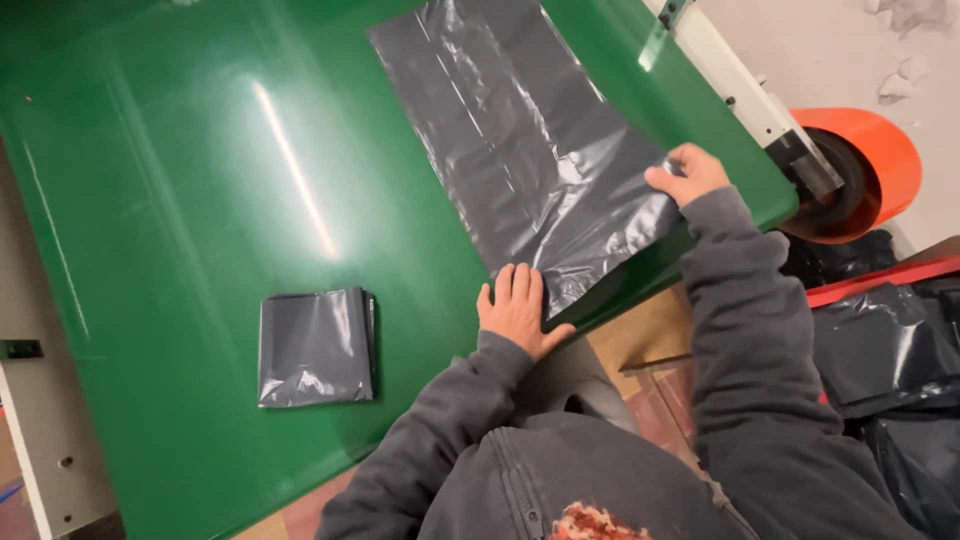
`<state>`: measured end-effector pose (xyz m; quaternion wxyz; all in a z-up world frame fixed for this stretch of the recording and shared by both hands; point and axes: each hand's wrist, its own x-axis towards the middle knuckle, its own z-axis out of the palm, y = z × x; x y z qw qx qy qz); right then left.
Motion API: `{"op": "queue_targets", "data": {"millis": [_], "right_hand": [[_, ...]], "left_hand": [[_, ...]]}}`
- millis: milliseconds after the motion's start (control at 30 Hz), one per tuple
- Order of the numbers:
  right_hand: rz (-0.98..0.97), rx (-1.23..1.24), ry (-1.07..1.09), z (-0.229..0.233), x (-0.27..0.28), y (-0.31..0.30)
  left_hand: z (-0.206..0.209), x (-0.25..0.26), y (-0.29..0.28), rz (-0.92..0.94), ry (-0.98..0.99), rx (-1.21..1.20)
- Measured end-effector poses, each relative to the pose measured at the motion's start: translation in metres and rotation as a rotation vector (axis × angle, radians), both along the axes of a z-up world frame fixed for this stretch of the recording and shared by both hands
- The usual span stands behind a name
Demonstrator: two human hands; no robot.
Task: Folding plastic bags from a conveyor belt and organizing them into a red plastic crate.
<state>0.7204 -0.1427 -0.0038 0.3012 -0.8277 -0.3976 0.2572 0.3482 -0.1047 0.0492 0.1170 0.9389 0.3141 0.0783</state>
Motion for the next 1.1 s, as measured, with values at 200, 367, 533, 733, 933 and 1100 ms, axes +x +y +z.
{"op": "queue_targets", "data": {"millis": [200, 367, 533, 733, 933, 1100], "right_hand": [[0.071, 0.61, 0.209, 0.074, -0.035, -0.024], [0.08, 0.39, 0.857, 0.047, -0.016, -0.112], [0.177, 0.236, 0.721, 0.085, -0.062, -0.044], [0.187, 0.437, -0.016, 0.039, -0.042, 0.108], [0.084, 0.173, -0.256, -0.019, -0.024, 0.213], [0.13, 0.138, -0.331, -0.041, -0.009, 0.246]], "left_hand": [[-0.015, -0.052, 0.029, 0.014, -0.101, -0.1], [0.075, -0.125, 0.023, -0.087, -0.471, -0.591], [0.049, -0.123, 0.077, 0.1, -0.575, -0.688], [-0.087, -0.066, 0.21, 0.454, -0.962, -0.786], [-0.132, -0.043, 0.235, 0.588, -0.822, -0.458], [-0.117, -0.04, 0.226, 0.718, -0.726, -0.451]]}}
